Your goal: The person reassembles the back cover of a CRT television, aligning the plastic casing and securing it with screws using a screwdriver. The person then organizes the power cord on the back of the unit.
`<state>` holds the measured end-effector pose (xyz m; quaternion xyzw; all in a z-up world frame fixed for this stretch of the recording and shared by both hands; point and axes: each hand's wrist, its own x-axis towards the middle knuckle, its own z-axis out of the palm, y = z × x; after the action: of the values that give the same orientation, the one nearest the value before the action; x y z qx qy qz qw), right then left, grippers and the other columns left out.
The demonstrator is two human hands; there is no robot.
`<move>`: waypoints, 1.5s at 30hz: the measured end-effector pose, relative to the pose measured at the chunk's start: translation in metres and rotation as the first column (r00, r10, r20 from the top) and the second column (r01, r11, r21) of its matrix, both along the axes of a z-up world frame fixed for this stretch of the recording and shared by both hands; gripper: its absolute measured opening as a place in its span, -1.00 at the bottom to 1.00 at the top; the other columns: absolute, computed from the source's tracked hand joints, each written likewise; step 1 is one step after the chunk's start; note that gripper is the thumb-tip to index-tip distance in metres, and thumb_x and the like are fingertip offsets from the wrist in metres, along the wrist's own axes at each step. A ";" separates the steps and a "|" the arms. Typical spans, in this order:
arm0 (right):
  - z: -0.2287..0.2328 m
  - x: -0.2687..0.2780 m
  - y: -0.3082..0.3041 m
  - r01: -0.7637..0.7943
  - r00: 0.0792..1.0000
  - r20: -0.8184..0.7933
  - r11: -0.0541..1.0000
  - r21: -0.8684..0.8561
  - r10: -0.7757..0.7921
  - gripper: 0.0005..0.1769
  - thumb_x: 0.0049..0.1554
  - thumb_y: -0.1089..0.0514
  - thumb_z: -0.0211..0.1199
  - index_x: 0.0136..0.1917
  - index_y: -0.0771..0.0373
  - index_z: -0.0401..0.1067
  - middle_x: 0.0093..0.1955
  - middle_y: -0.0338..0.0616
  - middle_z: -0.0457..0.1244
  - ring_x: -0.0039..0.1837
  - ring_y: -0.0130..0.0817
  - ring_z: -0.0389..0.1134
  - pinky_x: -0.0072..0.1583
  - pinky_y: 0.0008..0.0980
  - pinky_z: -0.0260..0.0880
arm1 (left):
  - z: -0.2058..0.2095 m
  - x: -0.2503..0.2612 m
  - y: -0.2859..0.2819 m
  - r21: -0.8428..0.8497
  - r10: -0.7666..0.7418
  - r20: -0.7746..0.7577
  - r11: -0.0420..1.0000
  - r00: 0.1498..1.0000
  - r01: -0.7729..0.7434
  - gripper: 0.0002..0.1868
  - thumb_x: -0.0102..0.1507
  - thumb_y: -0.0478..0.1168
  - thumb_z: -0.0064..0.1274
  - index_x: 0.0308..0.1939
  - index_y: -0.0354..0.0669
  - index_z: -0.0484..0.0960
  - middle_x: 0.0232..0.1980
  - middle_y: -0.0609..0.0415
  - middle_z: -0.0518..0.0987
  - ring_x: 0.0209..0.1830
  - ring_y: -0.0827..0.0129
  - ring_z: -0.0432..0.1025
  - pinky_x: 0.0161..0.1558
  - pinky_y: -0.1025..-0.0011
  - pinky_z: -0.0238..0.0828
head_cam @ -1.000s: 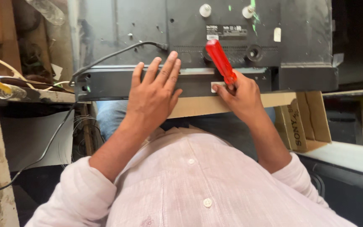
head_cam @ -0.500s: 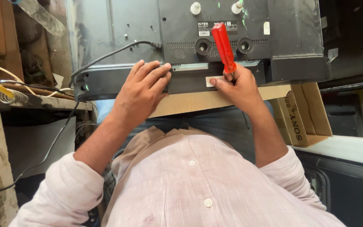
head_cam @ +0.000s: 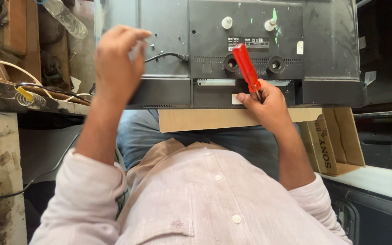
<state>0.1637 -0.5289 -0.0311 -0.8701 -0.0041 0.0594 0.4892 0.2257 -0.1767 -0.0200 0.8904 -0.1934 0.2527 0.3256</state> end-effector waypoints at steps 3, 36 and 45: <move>0.001 0.003 -0.001 -0.022 0.997 -0.070 0.998 0.064 0.026 -0.71 0.16 0.12 0.39 -0.24 0.15 0.29 -0.39 -0.54 -0.06 -0.31 -0.65 -0.10 -0.29 -0.49 -0.11 | -0.008 0.033 0.015 0.096 0.044 -0.121 0.995 0.992 -0.032 -0.86 0.27 -0.37 0.26 -0.10 -0.14 0.77 -0.13 -0.09 0.65 -0.14 0.00 0.55 -0.07 0.16 0.48; 0.102 -0.089 -0.075 0.095 0.735 0.399 0.667 0.739 -0.548 -0.76 0.61 0.15 -0.04 0.35 0.38 0.30 0.38 0.07 0.27 0.44 0.01 0.41 0.34 -0.05 0.47 | 0.033 -0.067 -0.048 -0.955 -0.742 -0.220 0.298 0.633 0.017 -0.82 0.21 -0.55 0.22 -0.12 -0.36 0.69 -0.15 -0.07 0.72 -0.16 0.37 0.63 -0.09 0.42 0.62; 0.078 -0.101 -0.061 -0.018 0.730 0.441 0.630 0.776 -0.522 -0.81 0.62 0.15 -0.03 0.34 0.32 0.25 0.31 0.13 0.31 0.35 0.01 0.44 0.30 -0.06 0.51 | 0.018 -0.087 -0.074 -0.995 -0.845 -0.017 -0.039 0.534 -0.094 -0.81 0.23 -0.62 0.19 -0.10 -0.46 0.72 -0.14 -0.19 0.69 -0.09 0.13 0.65 0.02 0.20 0.70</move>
<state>0.0628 -0.5903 0.0467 -0.5530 -0.0604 -0.3172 0.7681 0.1391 -0.2505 -0.0017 0.3453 -0.1157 -0.1523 0.9188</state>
